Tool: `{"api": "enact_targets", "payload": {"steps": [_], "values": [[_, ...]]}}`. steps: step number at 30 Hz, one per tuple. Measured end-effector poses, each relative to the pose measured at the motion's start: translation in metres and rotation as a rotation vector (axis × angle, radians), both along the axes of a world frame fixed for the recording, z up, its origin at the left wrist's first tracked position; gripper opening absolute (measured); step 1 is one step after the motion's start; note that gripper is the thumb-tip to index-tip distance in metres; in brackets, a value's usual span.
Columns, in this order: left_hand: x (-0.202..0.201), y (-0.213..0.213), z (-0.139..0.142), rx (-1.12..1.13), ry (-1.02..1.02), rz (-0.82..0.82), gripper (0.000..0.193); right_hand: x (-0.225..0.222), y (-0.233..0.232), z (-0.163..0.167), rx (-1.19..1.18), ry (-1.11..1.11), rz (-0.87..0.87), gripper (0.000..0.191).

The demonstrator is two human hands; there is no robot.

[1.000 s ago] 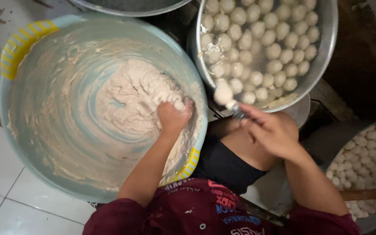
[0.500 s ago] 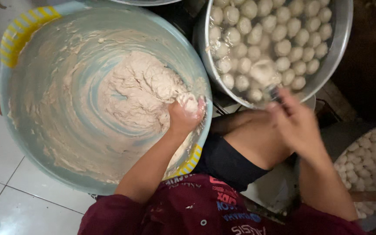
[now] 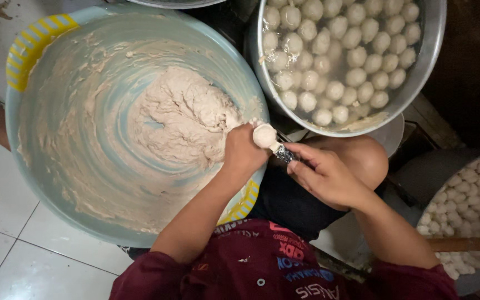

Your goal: The person sits on the floor beside a large basin of paste and a tray of water. They repeatedly grab a handful of paste, squeeze a ball through a scoop in the other hand, and drop the formed ball into the water tray, adding to the many balls already floating there.

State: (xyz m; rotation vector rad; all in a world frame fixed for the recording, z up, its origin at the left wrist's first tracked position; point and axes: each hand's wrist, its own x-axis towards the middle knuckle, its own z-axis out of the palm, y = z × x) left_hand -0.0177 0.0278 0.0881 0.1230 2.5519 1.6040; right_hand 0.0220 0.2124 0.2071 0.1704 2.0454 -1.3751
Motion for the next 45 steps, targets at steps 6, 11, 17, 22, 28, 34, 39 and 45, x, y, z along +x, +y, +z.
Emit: {"api": "enact_targets", "payload": {"steps": [6, 11, 17, 22, 28, 34, 39, 45], "values": [[0.003, -0.037, -0.011, -0.268, -0.029, -0.017, 0.027, -0.013, 0.035, -0.007, -0.057, 0.022, -0.153, 0.045], [0.025, -0.076, -0.034, -0.389, -0.005, 0.062, 0.035, -0.044, 0.071, -0.002, 0.441, 0.208, -0.265, 0.048], [0.047, -0.111, -0.057, -0.450, -0.010, 0.085, 0.045, -0.062, 0.078, 0.005, 0.996, 0.670, -0.065, 0.042], [0.057, -0.120, -0.060, -0.386, -0.119, 0.119, 0.044, -0.043, 0.081, 0.019, 0.921, 0.794, -0.151, 0.043], [0.056, -0.129, -0.072, -0.375, -0.061, 0.063, 0.045, 0.033, 0.157, 0.022, 0.947, 0.851, -0.724, 0.031], [0.053, -0.146, -0.081, -0.459, 0.081, -0.197, 0.037, 0.171, 0.265, 0.005, 1.180, -0.242, -1.612, 0.035], [0.049, -0.146, -0.076, -0.181, -0.561, 0.046, 0.041, 0.231, 0.268, -0.023, 1.290, -0.507, -1.360, 0.054], [0.034, -0.150, -0.070, -0.264, -0.154, -0.107, 0.047, 0.239, 0.264, 0.006, 1.246, -0.435, -1.528, 0.084]]}}
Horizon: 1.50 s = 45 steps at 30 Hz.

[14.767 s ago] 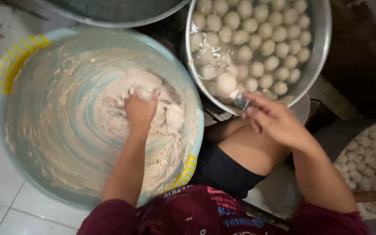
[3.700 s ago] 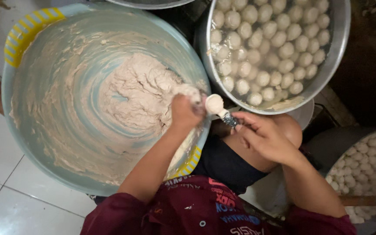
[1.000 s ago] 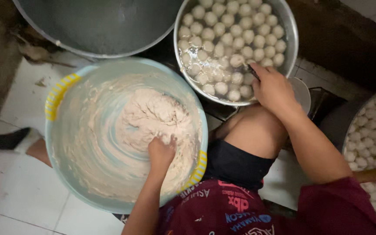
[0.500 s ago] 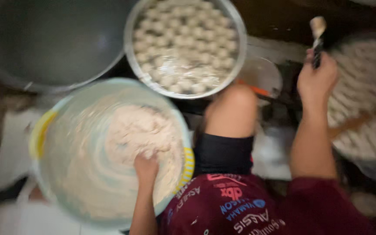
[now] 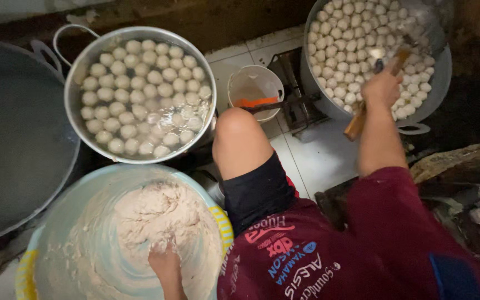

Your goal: The person sits on the floor beside a large basin of paste and a tray of water. They repeatedly grab a handful of paste, squeeze a ball through a scoop in the other hand, and drop the formed ball into the water tray, adding to the many balls already floating there.

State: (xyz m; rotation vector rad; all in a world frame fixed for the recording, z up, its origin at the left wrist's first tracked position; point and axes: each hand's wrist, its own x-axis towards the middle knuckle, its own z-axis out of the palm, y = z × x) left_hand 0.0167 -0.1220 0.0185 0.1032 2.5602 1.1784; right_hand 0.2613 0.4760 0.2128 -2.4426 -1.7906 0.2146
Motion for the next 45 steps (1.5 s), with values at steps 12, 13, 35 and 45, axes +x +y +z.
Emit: {"api": "enact_targets", "payload": {"steps": [12, 13, 35, 45], "values": [[-0.008, 0.009, 0.007, 0.203, -0.288, 0.113, 0.035, 0.030, -0.079, -0.022, 0.216, 0.406, -0.014, 0.075], [-0.008, 0.005, 0.008, 0.219, -0.244, 0.091, 0.035, 0.030, -0.082, -0.028, 0.211, 0.402, -0.020, 0.070], [0.004, -0.017, 0.009, 0.216, -0.144, 0.105, 0.034, 0.031, -0.109, -0.005, 0.236, 1.615, 0.021, 0.015], [0.006, -0.020, 0.006, 0.336, -0.273, 0.185, 0.025, 0.022, -0.116, 0.007, 0.368, 0.834, -0.022, 0.060]]}}
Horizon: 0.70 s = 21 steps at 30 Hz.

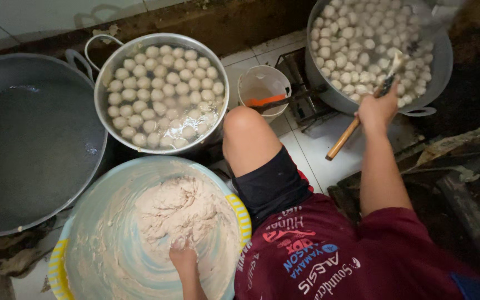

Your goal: The person sits on the floor beside a large basin of paste and a tray of water. They repeatedly grab a handful of paste, squeeze a ball through a scoop in the other hand, and drop the formed ball into the water tray, adding to the many balls already floating there.

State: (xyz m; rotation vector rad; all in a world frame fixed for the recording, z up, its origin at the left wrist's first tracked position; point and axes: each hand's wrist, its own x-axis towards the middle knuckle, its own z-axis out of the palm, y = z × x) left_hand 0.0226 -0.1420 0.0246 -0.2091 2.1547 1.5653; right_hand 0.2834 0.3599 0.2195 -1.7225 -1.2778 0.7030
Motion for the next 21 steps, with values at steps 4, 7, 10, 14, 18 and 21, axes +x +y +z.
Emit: {"api": "enact_targets", "payload": {"steps": [4, 7, 10, 14, 18, 21], "values": [[0.001, -0.003, 0.002, 0.006, -0.049, -0.005, 0.022, 0.007, 0.004, -0.014, -0.119, -0.202, -0.126, 0.062], [0.002, -0.002, 0.004, 0.034, 0.006, -0.019, 0.021, 0.003, 0.005, -0.034, -0.237, 0.356, -0.132, 0.048], [0.002, -0.002, 0.004, -0.065, 0.044, -0.060, 0.026, 0.013, 0.005, -0.033, -0.204, 0.966, 0.078, 0.014], [-0.003, -0.006, 0.004, -0.092, 0.094, -0.063, 0.028, 0.013, -0.005, -0.027, -0.110, 0.928, 0.167, 0.009], [-0.008, -0.016, 0.002, -0.260, 0.509, -0.231, 0.021, 0.001, -0.015, -0.020, -0.147, 0.703, 0.066, 0.031], [-0.010, -0.026, 0.006, -0.423, 0.615, -0.270, 0.027, -0.010, -0.009, -0.027, -0.057, 0.383, 0.068, 0.050]]}}
